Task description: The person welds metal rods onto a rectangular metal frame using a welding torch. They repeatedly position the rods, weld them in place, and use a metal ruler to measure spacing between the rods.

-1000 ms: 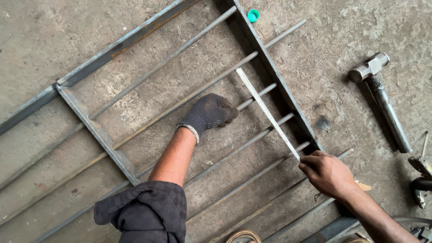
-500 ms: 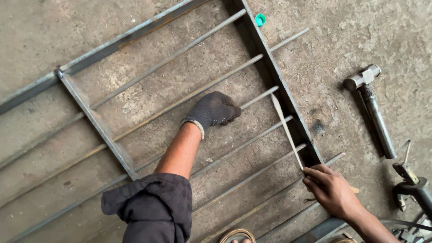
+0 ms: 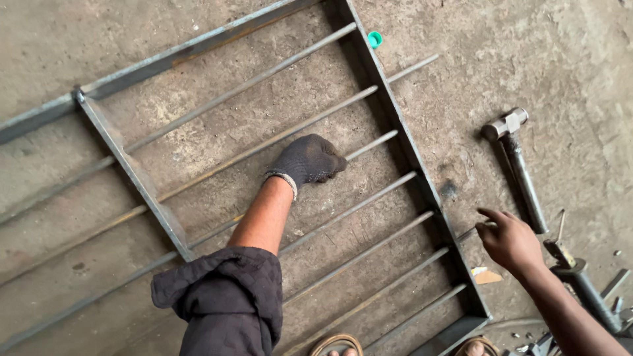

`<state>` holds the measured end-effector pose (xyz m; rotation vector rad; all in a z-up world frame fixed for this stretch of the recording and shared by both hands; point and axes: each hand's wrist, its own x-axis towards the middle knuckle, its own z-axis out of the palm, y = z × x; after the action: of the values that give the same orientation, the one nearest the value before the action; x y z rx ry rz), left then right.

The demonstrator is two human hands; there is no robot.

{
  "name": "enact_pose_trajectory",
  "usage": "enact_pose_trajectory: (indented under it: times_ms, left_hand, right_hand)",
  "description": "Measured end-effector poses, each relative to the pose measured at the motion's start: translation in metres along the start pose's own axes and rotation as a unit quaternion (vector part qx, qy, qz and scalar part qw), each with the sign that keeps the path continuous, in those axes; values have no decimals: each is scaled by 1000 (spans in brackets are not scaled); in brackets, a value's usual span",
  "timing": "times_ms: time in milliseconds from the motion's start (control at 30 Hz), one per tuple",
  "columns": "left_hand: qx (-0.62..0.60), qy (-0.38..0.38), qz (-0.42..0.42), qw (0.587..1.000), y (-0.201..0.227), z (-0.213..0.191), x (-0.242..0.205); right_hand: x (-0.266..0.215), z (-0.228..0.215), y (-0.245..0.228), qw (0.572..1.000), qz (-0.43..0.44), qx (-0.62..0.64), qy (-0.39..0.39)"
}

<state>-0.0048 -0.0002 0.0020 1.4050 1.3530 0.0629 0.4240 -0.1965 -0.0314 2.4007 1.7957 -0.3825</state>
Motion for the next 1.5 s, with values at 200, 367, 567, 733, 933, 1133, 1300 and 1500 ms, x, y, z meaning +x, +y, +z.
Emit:
enact_pose_trajectory:
  times_ms: [200,367,567,733,933,1133,1300,1500]
  left_hand:
    - [37,4,32,999,-1,-2,0]
    - [41,5,59,997,-5,-1,3]
    - [52,8,63,997,-6,0,5]
    - [45,1,48,998,-6,1,7]
    - [58,7,33,998,-4,1,6]
    - [56,-5,28,998,-3,1,6]
    - [53,-2,30,998,-3,0,7]
    - [101,10,49,994,-3,1,7]
  right_hand:
    - [82,-40,-69,978,-89,-187,12]
    - [108,-82,-156,941,-309,-27,137]
    - [129,-98,-220,942,-273,-194,-28]
    - [135,-85,-214,929,-308,-205,-4]
    - [136,-77,-209,920,-334,-201,37]
    - [136,-74,-208,925,-330,-186,33]
    - [137,-72,-206,920,-348,-171,56]
    - [134,-74,-201,916,-360,-151,91]
